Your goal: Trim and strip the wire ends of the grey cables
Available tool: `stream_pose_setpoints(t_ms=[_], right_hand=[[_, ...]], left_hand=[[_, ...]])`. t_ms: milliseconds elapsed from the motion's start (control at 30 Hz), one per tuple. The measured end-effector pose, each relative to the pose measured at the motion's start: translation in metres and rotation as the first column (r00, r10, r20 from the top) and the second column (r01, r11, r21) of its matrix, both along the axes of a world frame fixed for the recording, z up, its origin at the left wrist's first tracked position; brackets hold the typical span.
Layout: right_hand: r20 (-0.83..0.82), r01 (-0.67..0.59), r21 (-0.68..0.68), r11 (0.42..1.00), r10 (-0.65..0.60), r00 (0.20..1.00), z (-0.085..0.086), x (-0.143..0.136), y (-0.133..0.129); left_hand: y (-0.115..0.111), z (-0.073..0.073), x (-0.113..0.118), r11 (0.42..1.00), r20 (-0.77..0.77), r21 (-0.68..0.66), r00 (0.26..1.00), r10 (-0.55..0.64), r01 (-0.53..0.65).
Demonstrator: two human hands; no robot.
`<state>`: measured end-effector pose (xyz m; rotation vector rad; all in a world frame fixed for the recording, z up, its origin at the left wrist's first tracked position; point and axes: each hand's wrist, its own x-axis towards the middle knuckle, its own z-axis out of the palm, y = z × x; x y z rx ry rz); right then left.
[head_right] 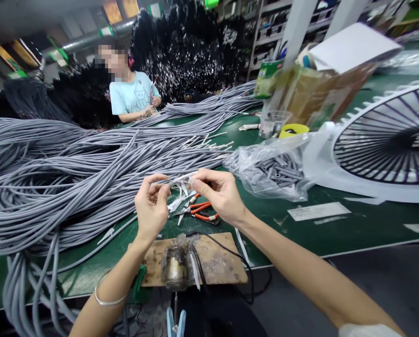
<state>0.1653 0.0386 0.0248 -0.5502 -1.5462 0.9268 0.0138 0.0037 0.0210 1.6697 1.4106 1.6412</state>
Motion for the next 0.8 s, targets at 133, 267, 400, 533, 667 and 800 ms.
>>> stream_pose_setpoints(t_ms=[133, 267, 400, 533, 667, 800], right_hand=[[0.111, 0.070, 0.107, 0.992, -0.082, 0.990, 0.006, -0.001, 0.002], [0.133, 0.137, 0.184, 0.973, -0.163, 0.978, 0.006, 0.005, 0.007], [0.132, 0.189, 0.177, 0.966, -0.213, 0.968, 0.006, 0.012, 0.009], [0.134, 0.232, 0.192, 0.954, -0.260, 0.956, 0.008, 0.015, 0.010], [0.107, 0.270, 0.186, 0.945, -0.293, 0.950, 0.009, 0.016, 0.011], [0.092, 0.257, 0.085, 0.963, -0.264, 0.960, 0.011, 0.018, 0.009]], left_hand=[[0.001, 0.002, -0.006, 0.998, -0.088, -0.002, 0.994, -0.064, 0.064], [0.002, 0.009, -0.004, 0.981, -0.213, 0.035, 0.960, -0.179, 0.191], [0.005, 0.019, 0.006, 0.970, -0.275, 0.048, 0.936, -0.218, 0.240], [0.014, 0.024, 0.019, 0.977, -0.372, 0.180, 0.927, -0.041, 0.116], [0.022, 0.027, 0.029, 0.970, -0.379, 0.224, 0.925, -0.002, 0.094], [0.020, 0.023, 0.035, 0.989, -0.338, 0.145, 0.941, 0.013, 0.039]])
